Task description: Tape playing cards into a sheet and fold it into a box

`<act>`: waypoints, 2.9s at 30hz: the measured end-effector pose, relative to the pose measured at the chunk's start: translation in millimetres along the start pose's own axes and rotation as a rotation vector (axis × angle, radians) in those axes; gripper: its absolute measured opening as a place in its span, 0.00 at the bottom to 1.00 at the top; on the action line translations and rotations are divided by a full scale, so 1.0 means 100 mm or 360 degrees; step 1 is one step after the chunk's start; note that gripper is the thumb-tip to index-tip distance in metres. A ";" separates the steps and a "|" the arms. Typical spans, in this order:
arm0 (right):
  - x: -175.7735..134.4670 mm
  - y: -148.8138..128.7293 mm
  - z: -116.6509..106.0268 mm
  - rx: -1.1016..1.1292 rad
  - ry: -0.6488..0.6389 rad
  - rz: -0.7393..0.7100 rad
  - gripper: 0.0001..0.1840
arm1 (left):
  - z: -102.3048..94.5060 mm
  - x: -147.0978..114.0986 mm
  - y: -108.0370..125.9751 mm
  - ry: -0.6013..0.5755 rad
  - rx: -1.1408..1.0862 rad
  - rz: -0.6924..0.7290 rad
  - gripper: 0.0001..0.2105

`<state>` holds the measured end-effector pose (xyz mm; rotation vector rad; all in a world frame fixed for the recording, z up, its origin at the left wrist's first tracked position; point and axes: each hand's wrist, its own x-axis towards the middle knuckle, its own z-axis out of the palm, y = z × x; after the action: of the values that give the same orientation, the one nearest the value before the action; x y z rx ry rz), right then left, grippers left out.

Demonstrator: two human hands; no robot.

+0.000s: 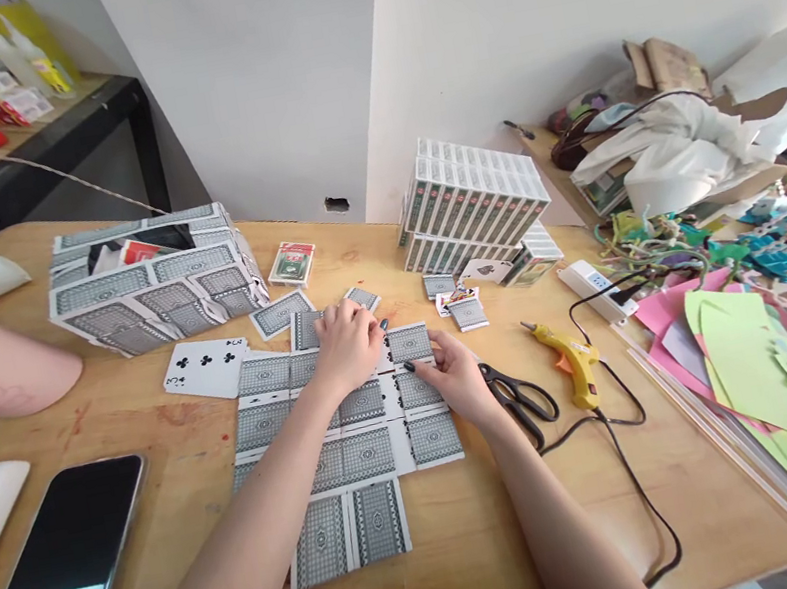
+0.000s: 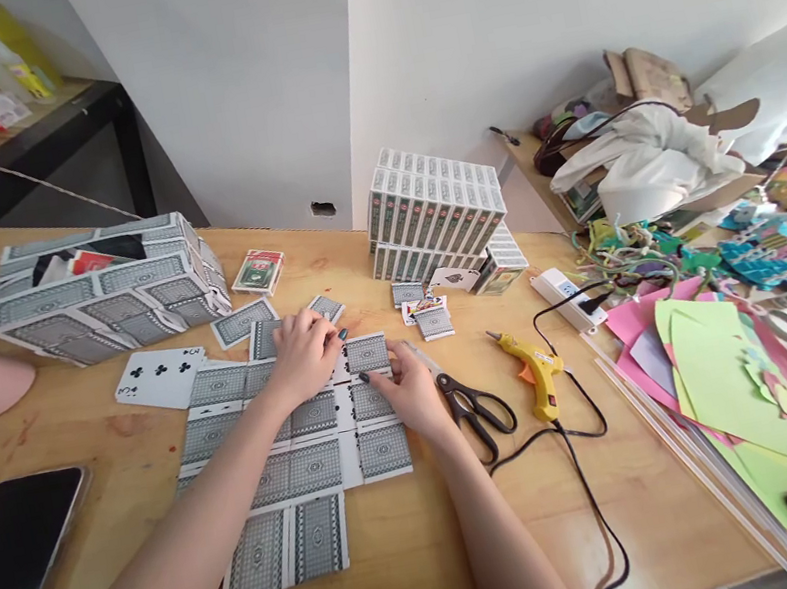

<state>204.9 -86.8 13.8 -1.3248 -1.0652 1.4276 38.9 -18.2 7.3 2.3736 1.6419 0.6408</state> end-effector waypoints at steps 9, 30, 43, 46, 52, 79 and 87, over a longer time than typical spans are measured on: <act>-0.01 0.00 -0.05 0.0123 0.0080 0.0074 0.17 | -0.01 -0.01 -0.01 -0.0017 -0.0092 0.0066 0.13; -0.06 -0.02 -0.08 0.0217 0.0188 0.0051 0.18 | 0.00 0.01 0.00 0.0017 -0.0045 0.0034 0.13; -0.05 -0.03 -0.06 0.0209 0.0206 0.0101 0.19 | -0.01 0.01 0.00 0.0010 -0.0041 0.0010 0.13; -0.06 -0.03 -0.04 0.0190 0.0221 0.0083 0.19 | 0.00 0.01 0.00 0.0010 -0.0044 0.0009 0.13; -0.04 -0.01 -0.04 0.0185 0.0256 0.0094 0.18 | -0.01 0.01 0.00 0.0020 -0.0053 0.0014 0.13; -0.12 -0.03 -0.01 0.0065 0.0357 0.0009 0.18 | -0.01 0.02 -0.01 -0.0001 -0.0060 -0.0034 0.13; -0.13 0.00 -0.03 0.0056 0.0395 -0.0018 0.17 | -0.01 0.03 -0.02 0.0021 -0.0049 -0.0030 0.12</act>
<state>207.8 -99.4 16.5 -1.4258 -0.8783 1.2306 37.2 -15.1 7.9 2.3344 1.6456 0.6752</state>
